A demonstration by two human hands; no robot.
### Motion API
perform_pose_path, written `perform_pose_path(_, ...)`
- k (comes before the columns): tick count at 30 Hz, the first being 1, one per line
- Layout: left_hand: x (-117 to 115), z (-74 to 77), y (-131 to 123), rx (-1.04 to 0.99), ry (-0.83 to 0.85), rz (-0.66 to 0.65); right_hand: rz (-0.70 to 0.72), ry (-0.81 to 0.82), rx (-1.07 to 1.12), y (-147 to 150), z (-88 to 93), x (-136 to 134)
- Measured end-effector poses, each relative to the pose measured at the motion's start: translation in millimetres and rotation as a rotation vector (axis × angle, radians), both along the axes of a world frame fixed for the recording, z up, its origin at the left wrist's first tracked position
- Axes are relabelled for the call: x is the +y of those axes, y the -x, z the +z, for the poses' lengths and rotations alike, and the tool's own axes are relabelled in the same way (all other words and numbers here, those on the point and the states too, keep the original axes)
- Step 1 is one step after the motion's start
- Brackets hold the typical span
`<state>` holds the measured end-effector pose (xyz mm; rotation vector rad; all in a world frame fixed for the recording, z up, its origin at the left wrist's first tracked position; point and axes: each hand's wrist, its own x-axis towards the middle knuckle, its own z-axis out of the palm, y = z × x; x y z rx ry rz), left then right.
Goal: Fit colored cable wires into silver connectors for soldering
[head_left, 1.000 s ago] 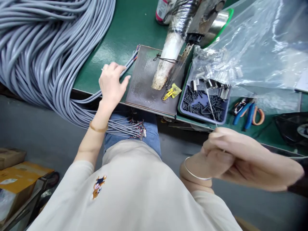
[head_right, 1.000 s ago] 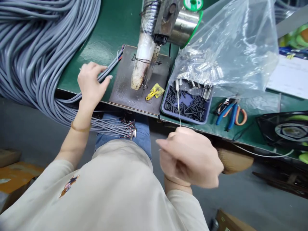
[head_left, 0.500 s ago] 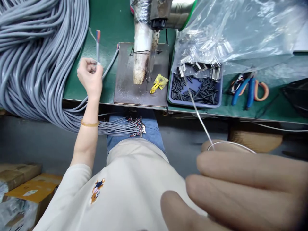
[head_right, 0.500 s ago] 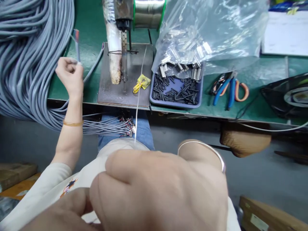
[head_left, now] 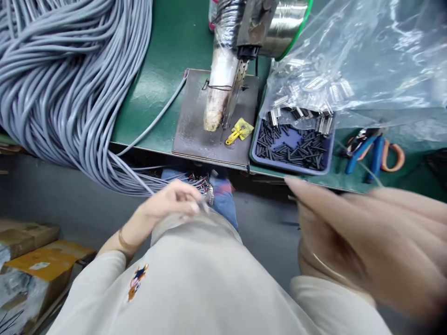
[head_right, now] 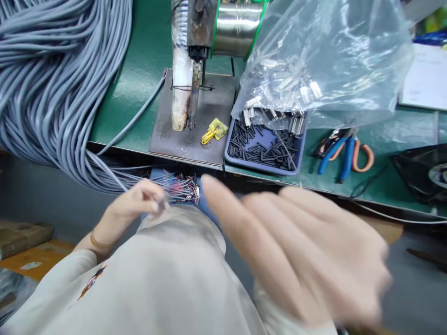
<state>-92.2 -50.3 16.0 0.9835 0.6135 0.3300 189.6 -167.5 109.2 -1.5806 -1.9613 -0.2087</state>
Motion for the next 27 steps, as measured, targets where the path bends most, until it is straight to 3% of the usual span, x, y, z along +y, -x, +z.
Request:
perform_pose_path(1,-4.9,-2.5,-8.5,0.068,-0.002,-0.039,0.018,-0.151,-0.061,-0.4,-6.4,22.0)
perform_pose_path(2,-7.1,-5.8,-17.1,0.117,-0.027,0.015,0.036,-0.272,-0.107,-0.1,-14.0,39.9)
perform_pose_path(4,-4.7,-13.8,-32.4,0.137,-0.083,0.185,-0.001,-0.284,-0.117,2.3,-30.6,61.2)
perform_pose_path(5,-1.4,-17.8,-38.7,0.115,-0.113,0.270,-0.016,-0.256,-0.068,4.6,-38.8,65.3)
perform_pose_path(8,8.4,-25.4,-52.6,0.042,-0.232,0.357,-0.059,-0.128,0.175,15.5,-61.4,65.4)
perform_pose_path(12,11.2,-22.6,-62.7,0.024,-0.408,0.478,-0.138,0.019,0.565,32.9,-84.9,68.7)
perform_pose_path(16,9.8,-21.0,-66.6,-0.010,-0.436,0.517,-0.105,0.265,0.902,43.8,-98.5,77.9)
perform_pose_path(19,9.2,-27.0,-67.8,-0.053,-0.444,0.517,-0.058,0.354,1.050,48.4,-101.7,81.6)
perform_pose_path(23,8.5,-35.0,-68.4,-0.033,-0.549,0.545,-0.027,0.368,1.049,51.8,-100.0,83.7)
perform_pose_path(27,9.3,-34.1,-65.9,0.106,-0.917,0.534,0.031,0.247,0.708,53.5,-94.6,84.3)
